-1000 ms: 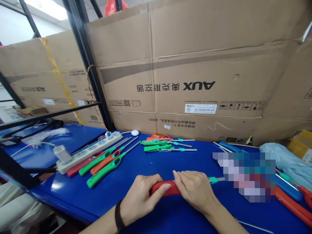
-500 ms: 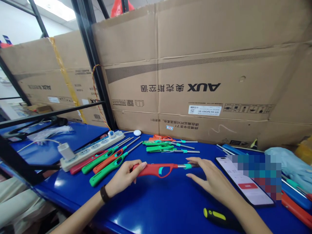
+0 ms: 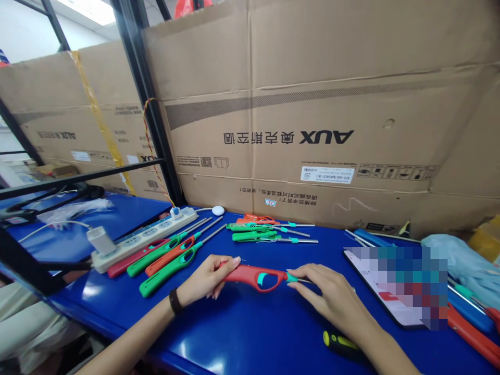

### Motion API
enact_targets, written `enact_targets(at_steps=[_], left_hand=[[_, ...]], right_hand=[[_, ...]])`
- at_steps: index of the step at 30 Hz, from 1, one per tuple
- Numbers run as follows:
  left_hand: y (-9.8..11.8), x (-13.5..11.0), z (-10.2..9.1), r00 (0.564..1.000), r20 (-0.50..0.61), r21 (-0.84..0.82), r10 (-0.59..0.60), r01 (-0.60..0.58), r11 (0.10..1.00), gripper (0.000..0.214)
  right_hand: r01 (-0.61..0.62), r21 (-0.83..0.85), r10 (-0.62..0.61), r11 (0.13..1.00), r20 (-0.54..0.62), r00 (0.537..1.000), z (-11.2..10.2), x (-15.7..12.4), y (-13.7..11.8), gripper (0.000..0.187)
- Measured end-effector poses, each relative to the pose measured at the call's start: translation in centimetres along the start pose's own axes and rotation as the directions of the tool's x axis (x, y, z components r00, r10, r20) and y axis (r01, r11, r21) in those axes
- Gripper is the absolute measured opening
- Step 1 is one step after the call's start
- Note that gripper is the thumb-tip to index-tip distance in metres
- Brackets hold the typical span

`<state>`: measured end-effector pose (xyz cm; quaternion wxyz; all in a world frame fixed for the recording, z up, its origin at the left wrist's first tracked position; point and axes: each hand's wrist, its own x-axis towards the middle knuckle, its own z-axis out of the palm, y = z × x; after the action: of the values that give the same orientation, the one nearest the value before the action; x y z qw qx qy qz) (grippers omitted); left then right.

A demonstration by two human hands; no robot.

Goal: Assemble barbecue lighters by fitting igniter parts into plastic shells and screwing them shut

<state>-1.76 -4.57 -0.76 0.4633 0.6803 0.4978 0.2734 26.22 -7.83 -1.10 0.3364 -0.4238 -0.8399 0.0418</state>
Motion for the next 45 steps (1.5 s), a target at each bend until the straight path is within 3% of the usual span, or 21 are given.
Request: enact_targets(at_steps=[5,11,20,25,29,32,40,45], left_hand=[[0.1,-0.1,-0.1,1.0,0.006,0.001,0.001,-0.001,1.0,0.051],[-0.2,0.2,-0.2,1.0,0.022,0.012,-0.007,0.007,1.0,0.05],[-0.2,1.2,0.0,0.98,0.046,0.053,0.194,-0.197,0.979,0.048],[-0.8,1.3,0.0,0.98,0.043,0.059,0.193,-0.195,0.979,0.048],[-1.7,1.6,-0.2,0.988,0.017,0.068,0.155,-0.156,0.985,0.05],[-1.9,1.9,-0.1,0.991,0.042,0.062,0.128,-0.131,0.99,0.05],[-2.2,2.3,0.2,0.995,0.048,0.02,0.087,-0.088,0.996,0.051],[-2.5,2.3,0.3,0.995,0.07,0.01,0.073,-0.074,0.997,0.052]], right_hand=[[0.005,0.021,-0.005,1.0,0.023,1.0,0.0,0.0,-0.2,0.015],[-0.105,0.054,0.095,0.993,0.154,0.983,-0.1,0.0,-0.3,0.016],[-0.287,0.18,0.228,0.941,0.29,0.93,-0.8,0.1,-0.2,0.018],[-0.278,0.161,0.235,0.947,0.244,0.941,-0.9,0.2,-0.2,0.021],[-0.198,0.05,0.184,0.979,0.205,0.961,-0.7,0.3,-0.1,0.019],[-0.142,-0.032,0.145,0.989,0.214,0.966,-0.3,0.2,0.0,0.011],[-0.147,-0.208,0.197,0.967,0.244,0.95,0.4,0.1,0.4,0.024],[-0.074,-0.207,0.131,0.976,0.278,0.951,1.1,-0.1,0.5,0.026]])
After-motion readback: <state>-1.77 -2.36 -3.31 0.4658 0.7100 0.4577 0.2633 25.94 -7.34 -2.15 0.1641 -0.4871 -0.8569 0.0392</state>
